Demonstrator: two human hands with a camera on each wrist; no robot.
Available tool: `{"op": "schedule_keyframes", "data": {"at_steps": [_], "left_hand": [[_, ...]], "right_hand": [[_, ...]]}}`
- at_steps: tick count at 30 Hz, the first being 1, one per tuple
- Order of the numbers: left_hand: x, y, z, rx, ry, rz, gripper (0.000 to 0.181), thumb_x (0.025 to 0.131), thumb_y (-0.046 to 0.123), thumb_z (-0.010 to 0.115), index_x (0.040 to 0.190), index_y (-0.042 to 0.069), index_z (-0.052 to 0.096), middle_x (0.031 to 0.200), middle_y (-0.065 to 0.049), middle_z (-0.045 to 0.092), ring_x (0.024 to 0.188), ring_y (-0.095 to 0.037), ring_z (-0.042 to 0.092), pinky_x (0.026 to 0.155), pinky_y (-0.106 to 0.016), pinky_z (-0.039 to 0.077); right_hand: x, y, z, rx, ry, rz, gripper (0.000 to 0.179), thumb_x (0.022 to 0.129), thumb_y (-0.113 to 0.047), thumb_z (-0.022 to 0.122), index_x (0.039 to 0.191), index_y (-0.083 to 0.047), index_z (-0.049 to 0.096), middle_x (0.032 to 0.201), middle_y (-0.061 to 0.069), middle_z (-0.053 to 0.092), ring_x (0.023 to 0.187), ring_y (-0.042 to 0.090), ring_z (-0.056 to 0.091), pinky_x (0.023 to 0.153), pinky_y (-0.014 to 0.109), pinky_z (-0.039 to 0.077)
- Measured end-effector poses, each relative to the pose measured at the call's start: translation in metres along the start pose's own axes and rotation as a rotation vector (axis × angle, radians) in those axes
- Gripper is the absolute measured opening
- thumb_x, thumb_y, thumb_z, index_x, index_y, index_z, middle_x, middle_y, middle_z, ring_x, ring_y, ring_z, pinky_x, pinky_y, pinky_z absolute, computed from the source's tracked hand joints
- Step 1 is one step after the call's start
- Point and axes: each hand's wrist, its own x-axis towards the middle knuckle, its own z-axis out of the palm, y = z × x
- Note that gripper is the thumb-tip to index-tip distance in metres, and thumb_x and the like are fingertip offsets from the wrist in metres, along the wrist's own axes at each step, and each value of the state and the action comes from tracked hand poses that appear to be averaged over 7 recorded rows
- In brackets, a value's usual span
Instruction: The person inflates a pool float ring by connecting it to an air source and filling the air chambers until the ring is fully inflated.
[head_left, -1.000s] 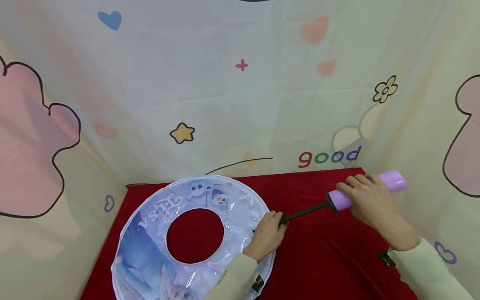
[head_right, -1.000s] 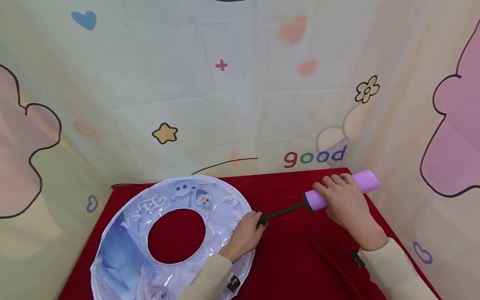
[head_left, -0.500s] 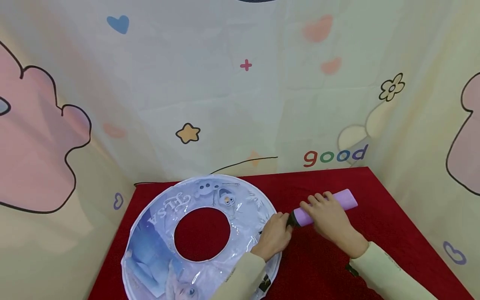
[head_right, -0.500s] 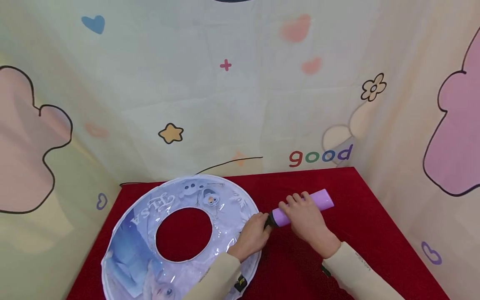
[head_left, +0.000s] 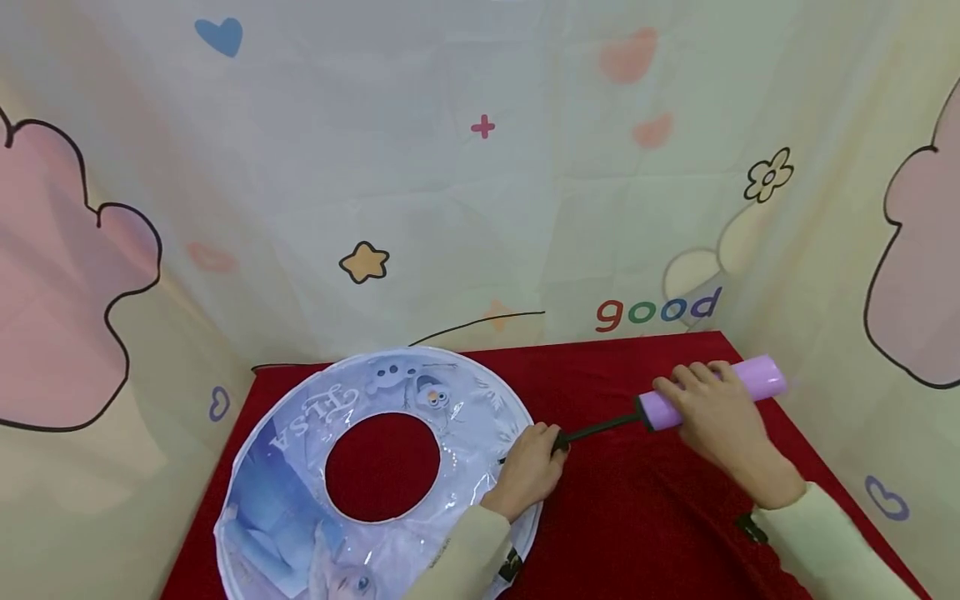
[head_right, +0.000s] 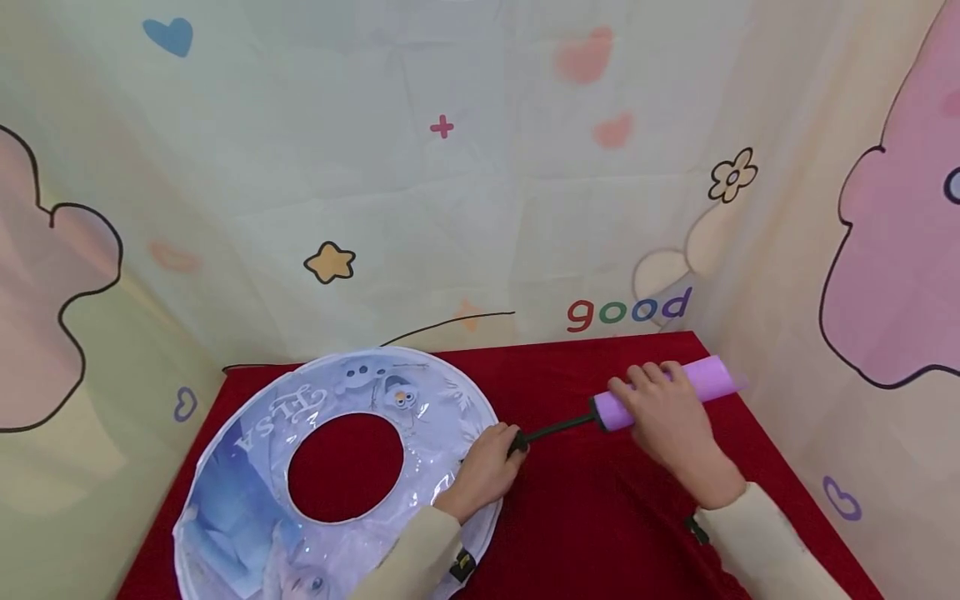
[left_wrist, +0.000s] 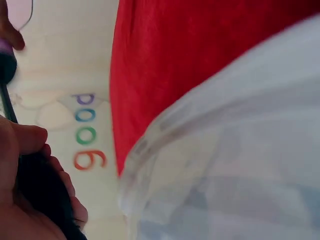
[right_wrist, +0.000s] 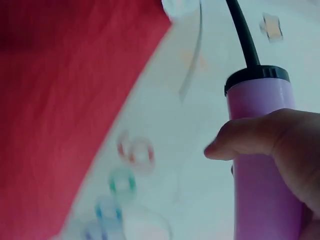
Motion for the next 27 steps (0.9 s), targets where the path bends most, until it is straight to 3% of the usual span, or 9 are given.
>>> {"op": "schedule_keyframes", "data": {"at_steps": [6,10,16,23,27], "left_hand": [[0.000,0.010,0.002,0.033,-0.013,-0.008,0.004,0.086,0.015,0.064,0.085,0.011,0.063,0.079,0.000,0.061,0.078,-0.019,0.062,0.066,-0.029,0.047],[-0.007,0.006,0.005,0.045,-0.003,-0.019,0.005,0.086,0.015,0.064,0.087,0.010,0.064,0.079,0.000,0.060,0.075,-0.017,0.060,0.064,-0.028,0.045],[-0.012,-0.002,-0.001,0.044,0.004,0.003,0.012,0.088,0.019,0.064,0.081,0.014,0.056,0.075,0.003,0.053,0.071,-0.013,0.053,0.060,-0.024,0.039],[-0.012,-0.011,-0.004,-0.006,0.021,-0.015,0.013,0.091,0.020,0.062,0.081,0.015,0.055,0.077,0.002,0.055,0.073,-0.015,0.055,0.064,-0.025,0.042],[-0.011,-0.008,-0.002,-0.011,0.010,-0.012,0.013,0.092,0.020,0.062,0.081,0.016,0.055,0.078,0.003,0.055,0.075,-0.015,0.056,0.066,-0.024,0.042]], "right_hand": [[0.010,-0.064,0.032,-0.053,-0.013,-0.042,0.055,0.053,-0.017,0.087,0.101,-0.009,0.062,0.094,0.015,0.065,0.089,0.032,0.062,0.084,0.049,0.045],[0.012,-0.076,0.039,-0.050,-0.014,-0.062,0.053,0.054,-0.016,0.086,0.101,-0.011,0.064,0.095,0.012,0.066,0.089,0.030,0.062,0.085,0.047,0.046],[0.011,-0.047,0.022,0.040,-0.024,-0.104,0.053,0.054,-0.014,0.085,0.103,-0.011,0.065,0.092,0.008,0.068,0.087,0.028,0.065,0.082,0.046,0.047],[0.005,0.007,-0.011,0.043,0.012,-0.022,0.054,0.050,-0.004,0.083,0.101,-0.011,0.067,0.092,0.012,0.069,0.089,0.033,0.064,0.086,0.051,0.044],[0.002,0.007,-0.014,0.033,0.002,0.000,0.055,0.049,-0.004,0.083,0.101,-0.010,0.066,0.093,0.014,0.068,0.089,0.034,0.064,0.086,0.053,0.044]]}}
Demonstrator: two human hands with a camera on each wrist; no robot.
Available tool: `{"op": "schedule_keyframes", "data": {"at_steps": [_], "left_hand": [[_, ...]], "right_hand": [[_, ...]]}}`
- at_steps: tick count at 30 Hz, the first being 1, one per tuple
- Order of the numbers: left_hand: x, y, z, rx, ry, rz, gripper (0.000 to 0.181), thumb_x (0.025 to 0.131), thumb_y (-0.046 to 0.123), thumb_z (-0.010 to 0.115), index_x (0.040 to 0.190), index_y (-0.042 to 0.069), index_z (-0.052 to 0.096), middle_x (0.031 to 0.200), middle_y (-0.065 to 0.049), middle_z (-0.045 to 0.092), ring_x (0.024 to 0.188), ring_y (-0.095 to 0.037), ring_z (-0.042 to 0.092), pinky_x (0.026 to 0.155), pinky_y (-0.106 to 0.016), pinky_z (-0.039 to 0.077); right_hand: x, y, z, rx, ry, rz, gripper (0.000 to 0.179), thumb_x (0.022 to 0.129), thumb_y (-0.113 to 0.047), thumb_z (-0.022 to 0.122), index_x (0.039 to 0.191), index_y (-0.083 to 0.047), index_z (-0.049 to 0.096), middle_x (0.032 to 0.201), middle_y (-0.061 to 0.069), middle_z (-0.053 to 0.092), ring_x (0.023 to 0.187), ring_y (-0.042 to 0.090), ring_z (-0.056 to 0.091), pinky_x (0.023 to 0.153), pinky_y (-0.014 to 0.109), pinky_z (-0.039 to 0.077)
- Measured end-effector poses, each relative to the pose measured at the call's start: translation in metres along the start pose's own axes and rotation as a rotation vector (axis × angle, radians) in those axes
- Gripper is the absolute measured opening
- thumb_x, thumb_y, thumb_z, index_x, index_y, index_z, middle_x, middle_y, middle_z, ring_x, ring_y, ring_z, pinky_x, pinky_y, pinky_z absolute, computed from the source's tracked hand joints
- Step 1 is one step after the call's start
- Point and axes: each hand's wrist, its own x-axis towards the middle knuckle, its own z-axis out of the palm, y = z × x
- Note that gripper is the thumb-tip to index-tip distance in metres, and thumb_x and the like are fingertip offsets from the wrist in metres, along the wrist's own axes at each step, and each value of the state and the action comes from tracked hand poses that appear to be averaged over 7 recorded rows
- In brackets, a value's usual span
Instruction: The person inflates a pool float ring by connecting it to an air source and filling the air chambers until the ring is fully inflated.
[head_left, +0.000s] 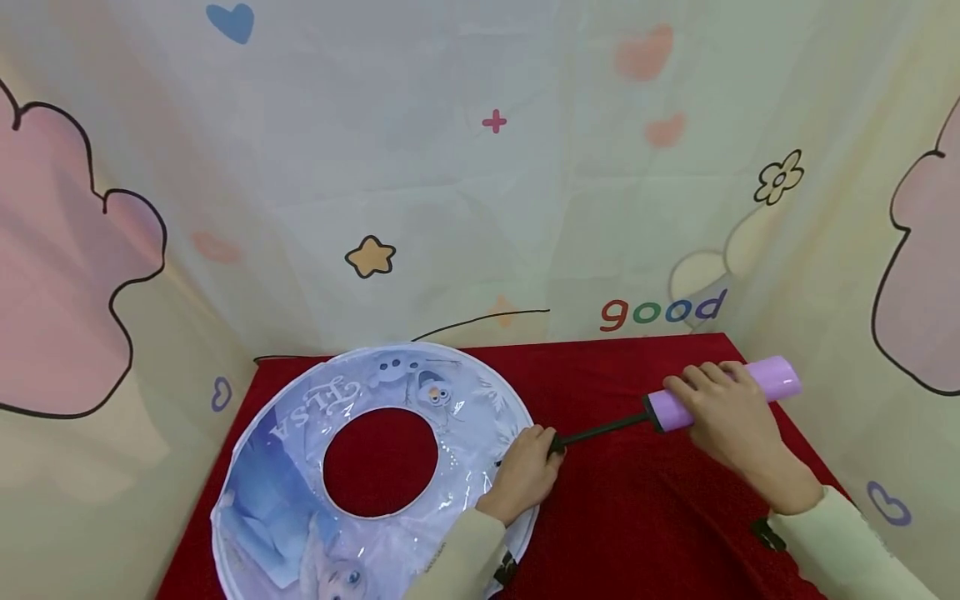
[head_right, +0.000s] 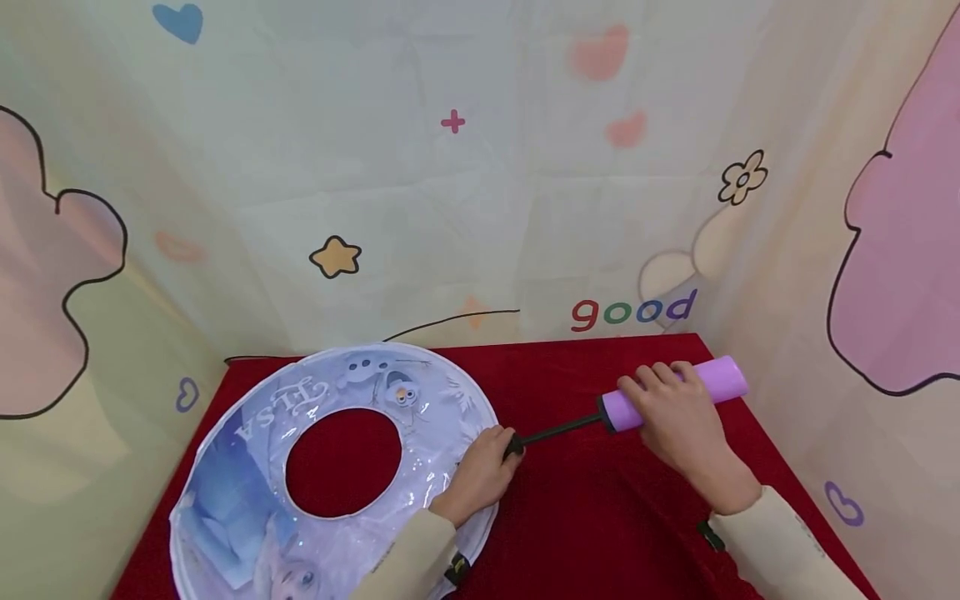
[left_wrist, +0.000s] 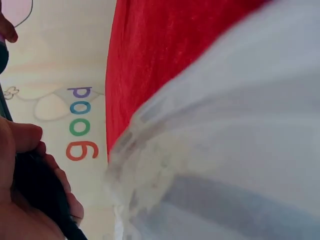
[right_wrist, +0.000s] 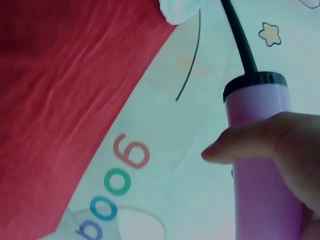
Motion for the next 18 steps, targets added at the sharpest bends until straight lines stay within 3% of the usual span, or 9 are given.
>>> {"op": "schedule_keyframes", "data": {"at_steps": [6,9,13,18], "left_hand": [[0.013,0.012,-0.004,0.075,0.050,0.035,0.010,0.089,0.019,0.062,0.081,0.014,0.059,0.077,0.002,0.059,0.076,-0.017,0.059,0.065,-0.027,0.044],[0.013,0.013,-0.002,0.120,0.061,0.041,0.005,0.087,0.017,0.063,0.088,0.012,0.064,0.079,0.001,0.061,0.077,-0.018,0.060,0.066,-0.029,0.046],[0.006,0.009,0.001,0.176,0.054,0.069,0.007,0.086,0.016,0.064,0.091,0.012,0.064,0.080,0.001,0.059,0.076,-0.017,0.058,0.066,-0.029,0.045],[0.002,0.002,0.003,0.199,0.054,0.085,0.007,0.088,0.019,0.063,0.088,0.014,0.059,0.078,0.001,0.055,0.076,-0.016,0.056,0.066,-0.027,0.044]], "right_hand": [[0.016,-0.062,0.032,-0.097,0.078,-0.020,0.046,0.055,-0.005,0.080,0.098,-0.005,0.062,0.087,0.016,0.064,0.082,0.034,0.061,0.082,0.050,0.045],[0.018,-0.082,0.046,-0.122,0.099,-0.033,0.046,0.057,-0.007,0.081,0.099,-0.005,0.061,0.087,0.016,0.063,0.082,0.033,0.061,0.082,0.049,0.046],[0.013,-0.084,0.051,-0.086,0.047,-0.045,0.051,0.055,-0.012,0.084,0.100,-0.008,0.061,0.090,0.013,0.064,0.084,0.030,0.061,0.082,0.047,0.046],[0.004,-0.056,0.039,-0.010,0.017,-0.038,0.053,0.053,-0.012,0.084,0.101,-0.010,0.063,0.090,0.011,0.066,0.086,0.030,0.063,0.082,0.048,0.046]]}}
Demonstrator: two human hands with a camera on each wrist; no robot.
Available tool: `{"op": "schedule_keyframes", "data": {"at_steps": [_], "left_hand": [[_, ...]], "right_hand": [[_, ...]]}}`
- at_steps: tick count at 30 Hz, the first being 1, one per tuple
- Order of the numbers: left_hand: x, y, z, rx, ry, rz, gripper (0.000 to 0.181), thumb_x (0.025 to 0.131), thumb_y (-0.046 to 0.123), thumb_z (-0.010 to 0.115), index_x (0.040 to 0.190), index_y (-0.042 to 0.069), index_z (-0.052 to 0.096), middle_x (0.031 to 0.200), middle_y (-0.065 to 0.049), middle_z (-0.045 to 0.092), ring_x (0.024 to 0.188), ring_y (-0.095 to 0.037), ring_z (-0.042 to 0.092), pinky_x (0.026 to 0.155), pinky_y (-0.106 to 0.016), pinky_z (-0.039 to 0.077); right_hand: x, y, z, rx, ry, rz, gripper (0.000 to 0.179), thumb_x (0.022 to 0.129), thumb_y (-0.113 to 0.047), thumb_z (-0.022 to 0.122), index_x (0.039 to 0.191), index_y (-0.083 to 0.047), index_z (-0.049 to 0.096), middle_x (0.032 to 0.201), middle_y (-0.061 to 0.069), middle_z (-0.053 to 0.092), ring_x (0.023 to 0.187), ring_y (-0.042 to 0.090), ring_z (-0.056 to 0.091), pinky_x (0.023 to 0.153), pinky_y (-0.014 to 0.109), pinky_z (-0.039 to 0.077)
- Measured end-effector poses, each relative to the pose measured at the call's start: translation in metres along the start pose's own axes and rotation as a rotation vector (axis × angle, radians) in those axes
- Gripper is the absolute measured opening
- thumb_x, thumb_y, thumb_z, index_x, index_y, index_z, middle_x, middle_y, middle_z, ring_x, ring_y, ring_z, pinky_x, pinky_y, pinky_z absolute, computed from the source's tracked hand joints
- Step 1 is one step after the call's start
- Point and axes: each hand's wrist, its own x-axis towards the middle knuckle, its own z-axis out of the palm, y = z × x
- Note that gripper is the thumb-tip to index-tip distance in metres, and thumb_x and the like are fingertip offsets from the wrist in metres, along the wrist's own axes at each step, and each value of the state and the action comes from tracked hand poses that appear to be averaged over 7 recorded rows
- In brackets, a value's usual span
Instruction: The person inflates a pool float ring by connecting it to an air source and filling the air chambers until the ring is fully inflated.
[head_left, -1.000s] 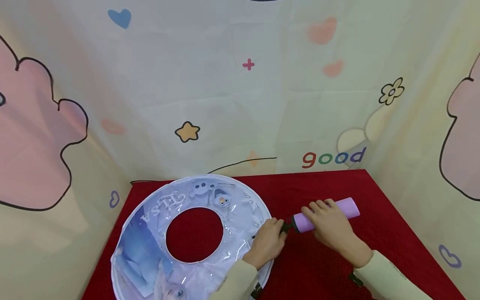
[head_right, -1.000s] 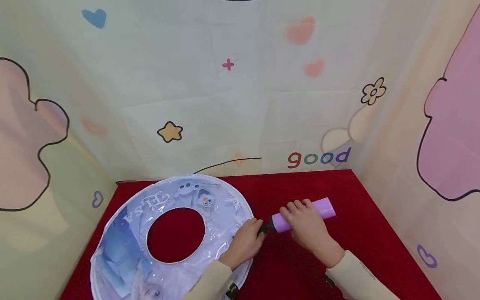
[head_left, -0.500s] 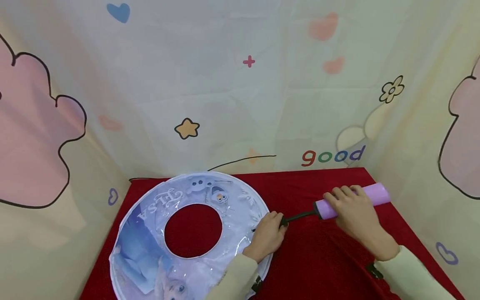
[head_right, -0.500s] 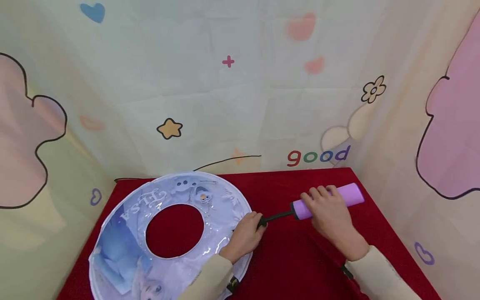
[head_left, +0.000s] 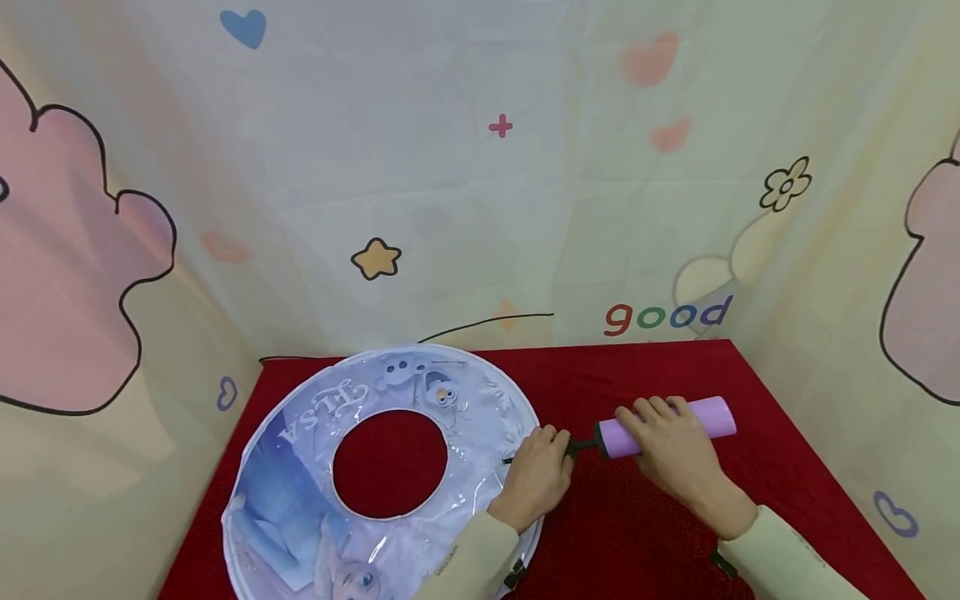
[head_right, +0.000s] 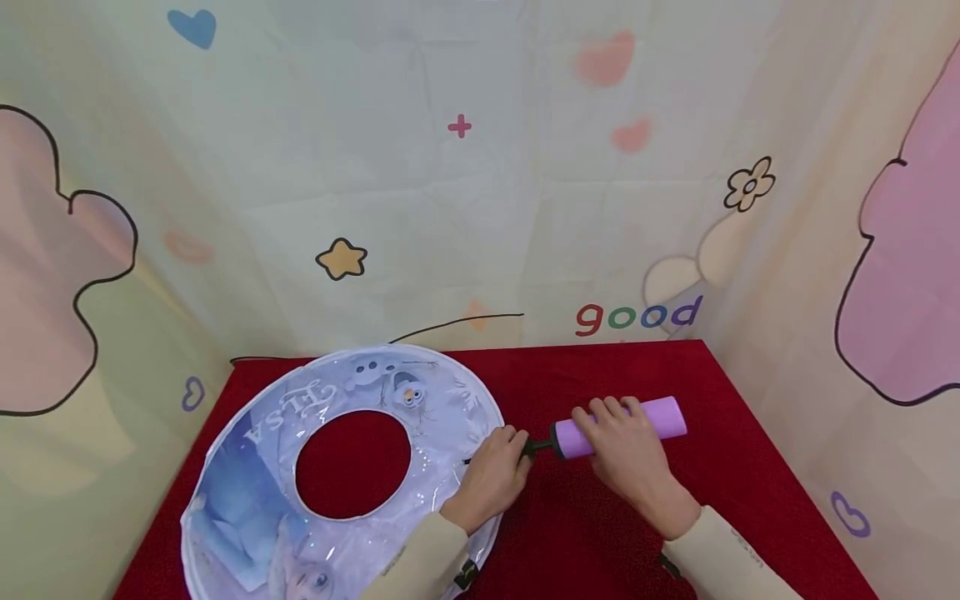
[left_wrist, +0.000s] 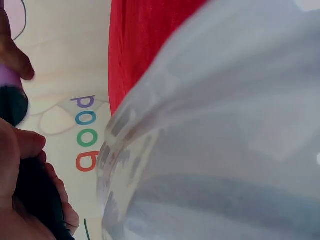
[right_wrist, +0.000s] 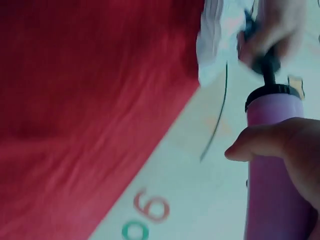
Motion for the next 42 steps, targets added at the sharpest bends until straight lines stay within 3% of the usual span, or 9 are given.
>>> {"op": "schedule_keyframes", "data": {"at_steps": [6,9,12,18,21,29,36,39,42], "left_hand": [[0.000,-0.006,-0.001,-0.048,0.011,-0.034,0.006,0.089,0.019,0.063,0.088,0.013,0.060,0.080,0.000,0.057,0.079,-0.018,0.057,0.068,-0.029,0.045],[0.001,-0.005,-0.002,-0.060,0.013,-0.054,0.006,0.088,0.017,0.064,0.086,0.014,0.060,0.079,0.000,0.058,0.078,-0.017,0.057,0.067,-0.028,0.044],[0.008,0.002,-0.003,-0.043,0.026,-0.032,0.005,0.088,0.017,0.064,0.087,0.014,0.060,0.081,0.001,0.059,0.079,-0.017,0.057,0.066,-0.028,0.044],[0.014,0.016,0.000,0.039,0.065,-0.022,0.006,0.084,0.016,0.064,0.088,0.012,0.062,0.083,0.000,0.061,0.078,-0.017,0.057,0.063,-0.027,0.043],[0.012,0.016,0.002,0.042,0.078,-0.020,0.008,0.083,0.015,0.065,0.090,0.012,0.062,0.083,0.000,0.060,0.077,-0.017,0.057,0.063,-0.027,0.043],[-0.002,0.004,0.004,-0.061,0.052,-0.045,0.007,0.088,0.017,0.064,0.087,0.014,0.058,0.080,0.001,0.056,0.077,-0.017,0.055,0.067,-0.027,0.043],[-0.007,-0.004,0.006,-0.142,0.048,-0.114,0.007,0.090,0.017,0.063,0.085,0.014,0.058,0.079,0.002,0.055,0.076,-0.016,0.054,0.066,-0.025,0.041],[-0.003,0.000,0.002,-0.150,0.058,-0.098,0.009,0.091,0.018,0.063,0.084,0.014,0.058,0.078,0.002,0.056,0.076,-0.016,0.056,0.065,-0.026,0.042],[0.005,0.010,-0.002,-0.156,0.072,-0.093,0.011,0.091,0.018,0.062,0.082,0.014,0.057,0.077,0.002,0.057,0.074,-0.017,0.056,0.064,-0.025,0.042]], "right_hand": [[-0.013,0.050,-0.027,0.018,0.035,0.075,0.059,0.047,-0.004,0.082,0.102,-0.009,0.063,0.093,0.016,0.067,0.090,0.036,0.062,0.086,0.055,0.043],[-0.014,0.058,-0.033,0.001,0.037,0.093,0.063,0.044,-0.005,0.084,0.102,-0.009,0.062,0.095,0.017,0.067,0.092,0.038,0.061,0.087,0.057,0.043],[-0.008,0.043,-0.025,-0.021,0.036,0.095,0.059,0.046,-0.003,0.082,0.100,-0.008,0.062,0.093,0.016,0.066,0.090,0.036,0.061,0.086,0.055,0.043],[0.011,-0.017,0.005,-0.124,0.084,0.045,0.044,0.056,-0.004,0.079,0.096,-0.005,0.061,0.086,0.016,0.063,0.082,0.034,0.062,0.082,0.050,0.046],[0.014,-0.028,0.012,-0.126,0.087,0.045,0.044,0.056,-0.004,0.080,0.096,-0.005,0.062,0.086,0.015,0.064,0.081,0.033,0.062,0.083,0.049,0.046],[0.008,0.006,-0.005,-0.015,-0.059,-0.021,0.052,0.053,-0.013,0.085,0.099,-0.009,0.061,0.090,0.010,0.065,0.086,0.029,0.062,0.082,0.047,0.045],[0.004,0.053,-0.035,-0.022,-0.029,0.032,0.055,0.048,-0.005,0.084,0.097,-0.010,0.062,0.091,0.013,0.066,0.088,0.033,0.062,0.084,0.053,0.043],[0.007,0.045,-0.031,-0.039,-0.029,0.022,0.056,0.048,-0.008,0.085,0.099,-0.009,0.062,0.094,0.014,0.066,0.090,0.034,0.062,0.084,0.053,0.044],[0.016,0.017,-0.019,-0.090,-0.014,-0.003,0.056,0.050,-0.012,0.087,0.100,-0.007,0.063,0.094,0.015,0.066,0.089,0.034,0.061,0.085,0.051,0.044]]}}
